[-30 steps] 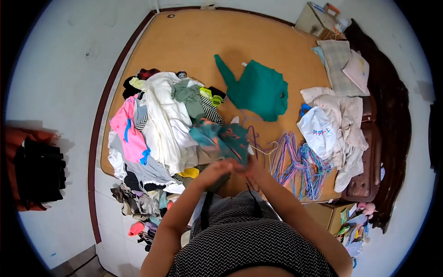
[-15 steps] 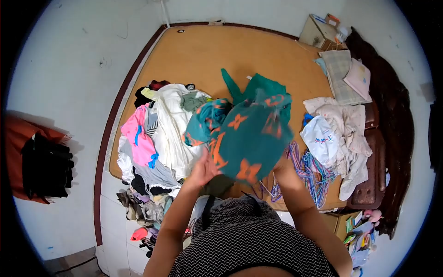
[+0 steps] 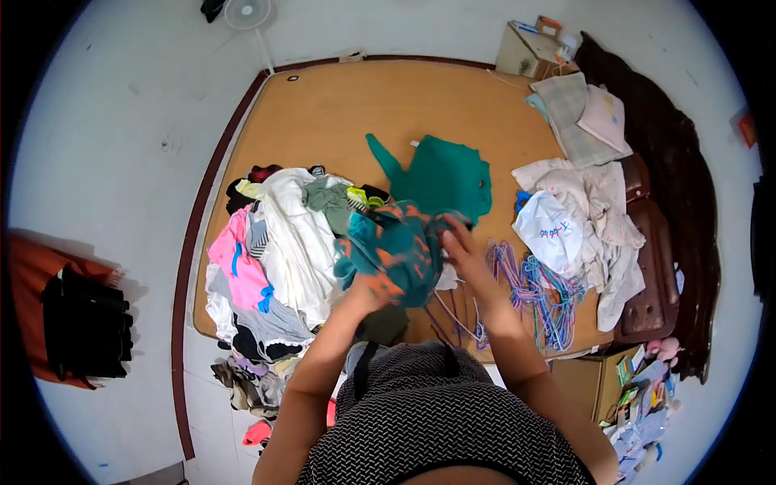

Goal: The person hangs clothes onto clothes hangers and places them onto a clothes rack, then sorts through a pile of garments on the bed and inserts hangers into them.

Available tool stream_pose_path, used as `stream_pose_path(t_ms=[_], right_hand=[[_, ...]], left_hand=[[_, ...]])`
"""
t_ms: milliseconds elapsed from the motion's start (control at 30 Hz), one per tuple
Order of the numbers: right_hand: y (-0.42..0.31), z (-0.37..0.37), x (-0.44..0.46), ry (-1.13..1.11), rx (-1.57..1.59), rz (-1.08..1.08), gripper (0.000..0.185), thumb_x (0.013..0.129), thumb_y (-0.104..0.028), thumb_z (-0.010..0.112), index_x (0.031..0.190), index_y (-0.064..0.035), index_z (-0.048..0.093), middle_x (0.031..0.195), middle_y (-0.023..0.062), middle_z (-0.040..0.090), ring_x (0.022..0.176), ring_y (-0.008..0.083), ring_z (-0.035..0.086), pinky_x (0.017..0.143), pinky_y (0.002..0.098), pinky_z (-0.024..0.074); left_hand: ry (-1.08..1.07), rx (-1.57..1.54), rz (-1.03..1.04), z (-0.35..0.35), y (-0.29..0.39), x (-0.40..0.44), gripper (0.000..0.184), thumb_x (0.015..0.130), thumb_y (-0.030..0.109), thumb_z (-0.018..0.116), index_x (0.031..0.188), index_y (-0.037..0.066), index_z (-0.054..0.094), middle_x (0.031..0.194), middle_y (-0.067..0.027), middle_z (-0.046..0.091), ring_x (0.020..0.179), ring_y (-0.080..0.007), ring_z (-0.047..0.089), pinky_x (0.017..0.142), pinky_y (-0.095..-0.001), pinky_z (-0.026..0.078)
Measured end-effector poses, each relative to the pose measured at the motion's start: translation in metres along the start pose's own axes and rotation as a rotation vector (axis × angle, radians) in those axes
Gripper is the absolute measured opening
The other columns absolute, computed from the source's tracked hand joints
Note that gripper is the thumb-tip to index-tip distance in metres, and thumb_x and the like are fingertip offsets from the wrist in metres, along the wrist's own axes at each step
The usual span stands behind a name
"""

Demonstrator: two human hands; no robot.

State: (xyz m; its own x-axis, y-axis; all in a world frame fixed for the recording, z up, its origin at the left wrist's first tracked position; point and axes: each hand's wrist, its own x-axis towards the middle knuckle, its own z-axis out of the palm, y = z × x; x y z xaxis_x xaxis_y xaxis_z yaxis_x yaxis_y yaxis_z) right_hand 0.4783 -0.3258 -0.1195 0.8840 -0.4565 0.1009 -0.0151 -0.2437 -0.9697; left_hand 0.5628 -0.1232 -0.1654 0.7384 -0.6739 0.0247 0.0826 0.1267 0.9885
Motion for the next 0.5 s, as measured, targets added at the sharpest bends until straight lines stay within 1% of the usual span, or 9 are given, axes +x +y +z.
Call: stream_pose_path(t_ms=[67,100,167,200,233,267,300,433,500], right_hand=[[-0.019,0.016,-0.003,-0.319,0.857,0.420,0.055,0.087,-0.033,0.061,0.132,-0.0064,0.044,0.127,0.0082,0.051,0.113,0.0200,0.049,0.091,0.0370,0.0414],[-0.025,0.016,-0.001,-0.462,0.946,0.676,0.058,0.088,-0.029,0.060,0.136,-0.0068,0.035,0.132,0.0045,0.044,0.119,0.0186,0.042,0.095,0.0350,0.0370],[-0.015,0.015,0.004,-0.408,0.765,0.546,0.054,0.089,-0.026,0.058,0.135,-0.0071,0.037,0.131,0.0043,0.045,0.115,0.0189,0.045,0.093,0.0354,0.0392],[-0.002,0.017,0.009,-0.356,0.586,0.421,0.049,0.090,-0.023,0.057,0.134,-0.0075,0.039,0.130,0.0042,0.045,0.112,0.0192,0.048,0.090,0.0358,0.0415],[0.054,0.027,0.028,-0.131,0.549,0.696,0.035,0.091,-0.018,0.055,0.124,-0.0061,0.049,0.121,0.0040,0.053,0.102,0.0178,0.054,0.083,0.0348,0.0457],[0.037,0.023,0.027,-0.133,0.548,0.695,0.035,0.091,-0.018,0.055,0.124,-0.0061,0.049,0.121,0.0040,0.053,0.102,0.0178,0.054,0.083,0.0348,0.0457],[-0.002,0.015,0.020,-0.111,0.652,0.570,0.029,0.091,-0.017,0.054,0.118,-0.0053,0.053,0.114,0.0040,0.057,0.096,0.0171,0.056,0.078,0.0335,0.0468],[-0.032,0.024,0.017,-0.027,0.734,0.276,0.016,0.091,-0.016,0.054,0.098,-0.0040,0.062,0.089,0.0026,0.064,0.078,0.0145,0.059,0.068,0.0297,0.0470],[-0.030,0.026,0.020,-0.032,0.735,0.243,0.016,0.091,-0.017,0.055,0.093,-0.0035,0.063,0.085,0.0030,0.064,0.073,0.0132,0.058,0.064,0.0289,0.0458]], left_hand=[[-0.145,0.469,0.113,0.019,0.009,-0.008,0.047,0.081,0.014,0.059,0.124,0.003,0.045,0.120,-0.0127,0.053,0.111,-0.0269,0.050,0.098,-0.0403,0.036],[-0.148,0.471,0.116,0.024,0.018,-0.009,0.047,0.081,0.014,0.059,0.124,0.003,0.045,0.120,-0.0127,0.053,0.111,-0.0269,0.050,0.098,-0.0403,0.036],[-0.159,0.766,0.402,0.030,0.035,-0.012,0.056,0.077,0.025,0.065,0.125,0.004,0.045,0.121,-0.0141,0.052,0.114,-0.0284,0.048,0.099,-0.0408,0.034],[-0.150,0.769,0.400,0.026,0.035,-0.017,0.056,0.077,0.025,0.065,0.125,0.004,0.045,0.121,-0.0141,0.052,0.114,-0.0284,0.048,0.099,-0.0408,0.034],[-0.154,0.777,0.398,0.020,0.034,-0.026,0.055,0.076,0.027,0.066,0.123,0.005,0.048,0.120,-0.0133,0.053,0.113,-0.0293,0.049,0.098,-0.0409,0.036],[-0.163,0.783,0.399,0.014,0.032,-0.034,0.054,0.075,0.030,0.067,0.121,0.006,0.052,0.119,-0.0125,0.055,0.112,-0.0302,0.050,0.097,-0.0411,0.037],[-0.188,0.736,0.232,0.010,0.027,-0.039,0.047,0.075,0.030,0.068,0.114,0.007,0.058,0.115,-0.0098,0.058,0.109,-0.0306,0.053,0.094,-0.0401,0.040],[-0.051,0.821,0.395,-0.035,-0.027,-0.051,0.036,0.078,0.026,0.065,0.108,0.005,0.062,0.112,-0.0076,0.060,0.106,-0.0285,0.055,0.091,-0.0380,0.043],[-0.001,0.485,0.251,-0.061,-0.054,-0.041,0.038,0.086,0.012,0.057,0.122,0.005,0.050,0.118,-0.0099,0.055,0.107,-0.0228,0.053,0.092,-0.0348,0.044]])
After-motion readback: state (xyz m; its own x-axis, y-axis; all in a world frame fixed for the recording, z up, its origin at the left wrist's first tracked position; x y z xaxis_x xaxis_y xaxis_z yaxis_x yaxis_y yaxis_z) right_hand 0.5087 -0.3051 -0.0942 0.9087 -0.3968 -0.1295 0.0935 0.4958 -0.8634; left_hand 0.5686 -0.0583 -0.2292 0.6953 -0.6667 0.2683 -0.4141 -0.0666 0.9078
